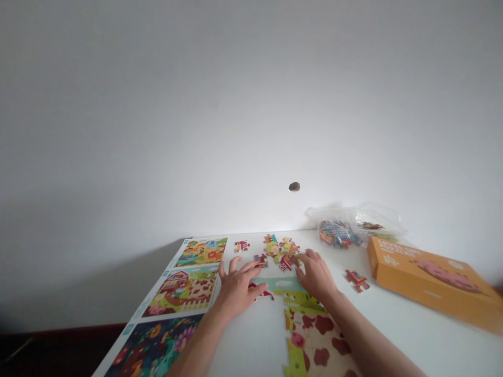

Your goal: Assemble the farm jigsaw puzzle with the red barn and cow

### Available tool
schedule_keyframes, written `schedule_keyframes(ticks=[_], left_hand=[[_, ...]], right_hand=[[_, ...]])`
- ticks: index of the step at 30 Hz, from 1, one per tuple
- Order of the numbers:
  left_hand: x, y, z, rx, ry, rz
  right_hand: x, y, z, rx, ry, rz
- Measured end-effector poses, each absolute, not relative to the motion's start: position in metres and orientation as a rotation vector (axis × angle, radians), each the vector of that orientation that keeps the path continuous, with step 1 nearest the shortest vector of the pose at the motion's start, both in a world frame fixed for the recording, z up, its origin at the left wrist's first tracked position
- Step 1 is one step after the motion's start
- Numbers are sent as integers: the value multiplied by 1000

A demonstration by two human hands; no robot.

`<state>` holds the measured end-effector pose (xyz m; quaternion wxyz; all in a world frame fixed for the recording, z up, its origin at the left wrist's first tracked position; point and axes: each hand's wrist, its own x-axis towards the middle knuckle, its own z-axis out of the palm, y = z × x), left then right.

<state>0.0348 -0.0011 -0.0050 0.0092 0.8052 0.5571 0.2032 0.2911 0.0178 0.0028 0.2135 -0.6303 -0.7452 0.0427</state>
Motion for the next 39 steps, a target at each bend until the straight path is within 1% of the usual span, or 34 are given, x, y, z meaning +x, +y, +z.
schedule_keyframes(ticks=[6,18,21,25,29,33,39], left_hand=[[34,0,-7,2515,1750,636],[35,-2,-4,2534,1757,638],[35,-2,-4,2534,1755,639],[34,-1,-6,2536,1749,635],[34,0,-9,2537,1732,638],[33,1,-10,2526,1723,632],[33,1,-8,2518,1730,614]], right_hand=[[289,16,3,-1626,-2228,204],[286,16,5,-1597,-2260,171],[293,18,12,-1768,-2159,101],[325,21,22,-2215,-1877,-33],[366,21,20,-2537,-1776,90],[382,23,12,-2548,-1861,182],[373,34,5,-2441,-1892,134]])
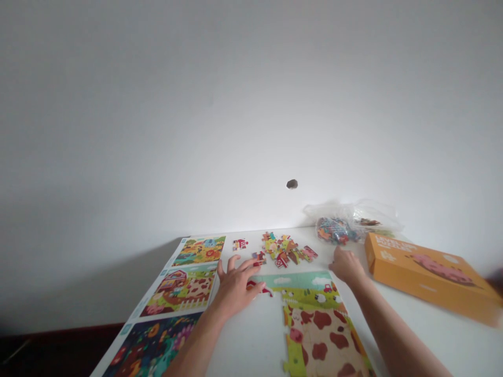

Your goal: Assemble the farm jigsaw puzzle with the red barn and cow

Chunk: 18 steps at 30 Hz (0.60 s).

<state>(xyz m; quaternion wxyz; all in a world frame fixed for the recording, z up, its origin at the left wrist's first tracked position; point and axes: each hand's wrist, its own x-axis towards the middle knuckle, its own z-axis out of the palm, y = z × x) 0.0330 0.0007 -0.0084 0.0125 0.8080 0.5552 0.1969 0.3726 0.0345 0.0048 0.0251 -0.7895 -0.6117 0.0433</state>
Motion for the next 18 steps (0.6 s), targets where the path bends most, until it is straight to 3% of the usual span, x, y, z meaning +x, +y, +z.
schedule_keyframes(ticks=[10,18], left_hand=[[32,3,-14,2539,1724,640],[31,2,-14,2576,1704,677]], right_hand=[[353,42,2,-2338,-1754,-30],[352,49,-7,-1981,-1870,-81]])
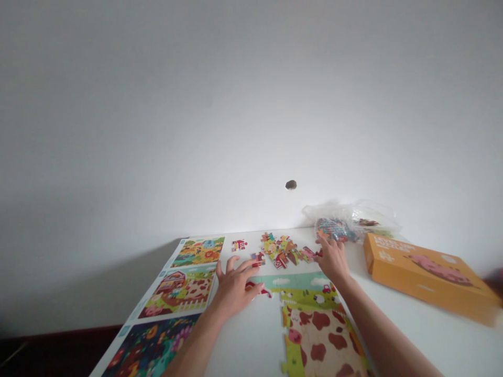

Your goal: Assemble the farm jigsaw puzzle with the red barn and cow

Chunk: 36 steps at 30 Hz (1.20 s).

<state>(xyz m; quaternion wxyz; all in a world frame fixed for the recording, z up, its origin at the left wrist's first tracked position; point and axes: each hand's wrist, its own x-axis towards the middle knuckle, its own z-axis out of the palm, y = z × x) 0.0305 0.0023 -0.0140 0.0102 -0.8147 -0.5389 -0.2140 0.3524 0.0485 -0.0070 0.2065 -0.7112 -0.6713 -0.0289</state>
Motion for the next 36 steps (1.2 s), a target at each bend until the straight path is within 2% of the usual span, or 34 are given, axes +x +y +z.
schedule_keyframes(ticks=[9,15,19,30,36], left_hand=[[32,2,-15,-2513,-1583,-790],[42,-2,-8,-2594,-1432,-953],[47,-5,-5,-2634,-1309,-1016],[49,-10,4,-2644,-1229,-1078],[45,-6,2,-2431,-1340,-1191]], right_hand=[[334,43,-1,-1422,-1713,206],[281,15,14,-1060,-1421,1053],[255,3,5,-928,-1355,1323],[249,1,-1,-833,-1365,1323],[257,-4,3,-899,-1680,1023]])
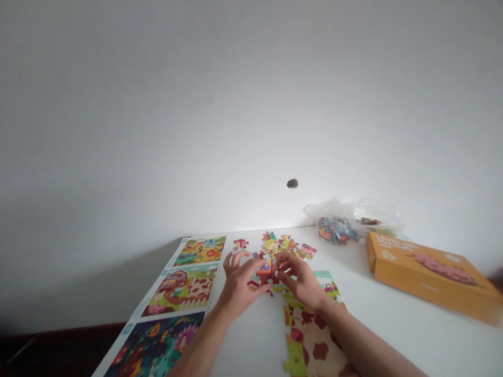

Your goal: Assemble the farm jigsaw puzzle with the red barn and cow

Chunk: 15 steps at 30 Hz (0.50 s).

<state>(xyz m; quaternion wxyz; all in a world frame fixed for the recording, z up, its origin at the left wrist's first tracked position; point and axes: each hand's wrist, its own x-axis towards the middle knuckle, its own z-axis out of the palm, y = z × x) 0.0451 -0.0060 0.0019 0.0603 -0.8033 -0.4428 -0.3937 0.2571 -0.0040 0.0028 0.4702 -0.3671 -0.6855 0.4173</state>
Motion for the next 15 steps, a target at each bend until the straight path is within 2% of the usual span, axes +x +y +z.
schedule_keyframes(ticks=[6,15], left_hand=[[43,-4,2,-2393,-1399,-1195],[42,-3,3,-2361,-1417,-1164]], right_hand=[[264,-5,2,-891,-1998,654],[265,-1,-1,-937,-2058,561]])
